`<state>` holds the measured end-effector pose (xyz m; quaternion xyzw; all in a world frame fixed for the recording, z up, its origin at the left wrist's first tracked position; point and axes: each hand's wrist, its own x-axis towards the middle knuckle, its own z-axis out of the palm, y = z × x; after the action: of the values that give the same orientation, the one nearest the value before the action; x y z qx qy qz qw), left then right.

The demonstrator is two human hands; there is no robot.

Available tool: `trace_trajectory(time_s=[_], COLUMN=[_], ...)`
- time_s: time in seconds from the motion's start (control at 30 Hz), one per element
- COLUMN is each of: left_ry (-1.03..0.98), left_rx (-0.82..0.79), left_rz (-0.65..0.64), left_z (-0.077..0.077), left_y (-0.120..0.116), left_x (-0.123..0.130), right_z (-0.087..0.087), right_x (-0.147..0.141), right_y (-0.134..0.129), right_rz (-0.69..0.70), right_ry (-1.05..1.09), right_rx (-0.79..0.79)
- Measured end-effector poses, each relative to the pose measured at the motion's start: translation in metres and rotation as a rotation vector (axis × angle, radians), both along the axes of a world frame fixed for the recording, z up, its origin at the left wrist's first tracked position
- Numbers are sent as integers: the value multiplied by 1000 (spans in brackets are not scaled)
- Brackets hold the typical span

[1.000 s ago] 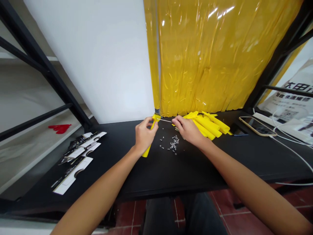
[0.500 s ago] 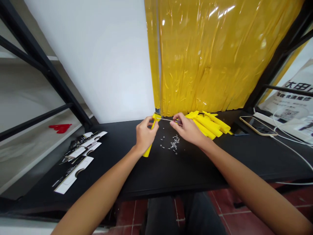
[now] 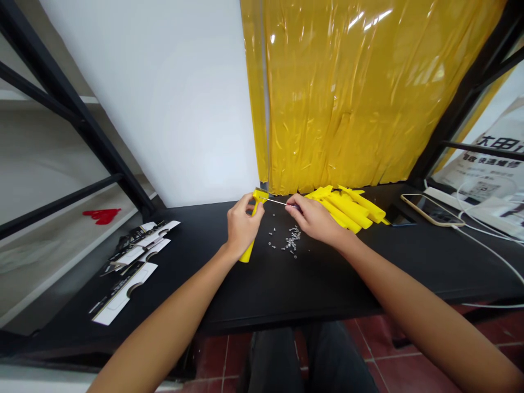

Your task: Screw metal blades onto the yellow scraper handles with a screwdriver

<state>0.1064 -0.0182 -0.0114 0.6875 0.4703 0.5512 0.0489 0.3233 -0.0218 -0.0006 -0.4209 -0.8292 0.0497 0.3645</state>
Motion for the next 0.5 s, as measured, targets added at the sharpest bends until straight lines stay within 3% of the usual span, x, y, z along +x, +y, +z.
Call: trace_trajectory(time_s=[0.17,0.3,0.5], left_ry=[18,-34,-20], left_rx=[9,-12,-13], left_rz=[-23,-56,-43], left_z=[0,-3,-2], left_y=[-2,-1,0], left_x=[1,2,1], right_z=[-2,-2,-1], right_x=[0,1,2], right_y=[5,4,3], right_rz=[-74,-38,-63], right_ry=[43,92,11], right_rx=[-15,-56,18])
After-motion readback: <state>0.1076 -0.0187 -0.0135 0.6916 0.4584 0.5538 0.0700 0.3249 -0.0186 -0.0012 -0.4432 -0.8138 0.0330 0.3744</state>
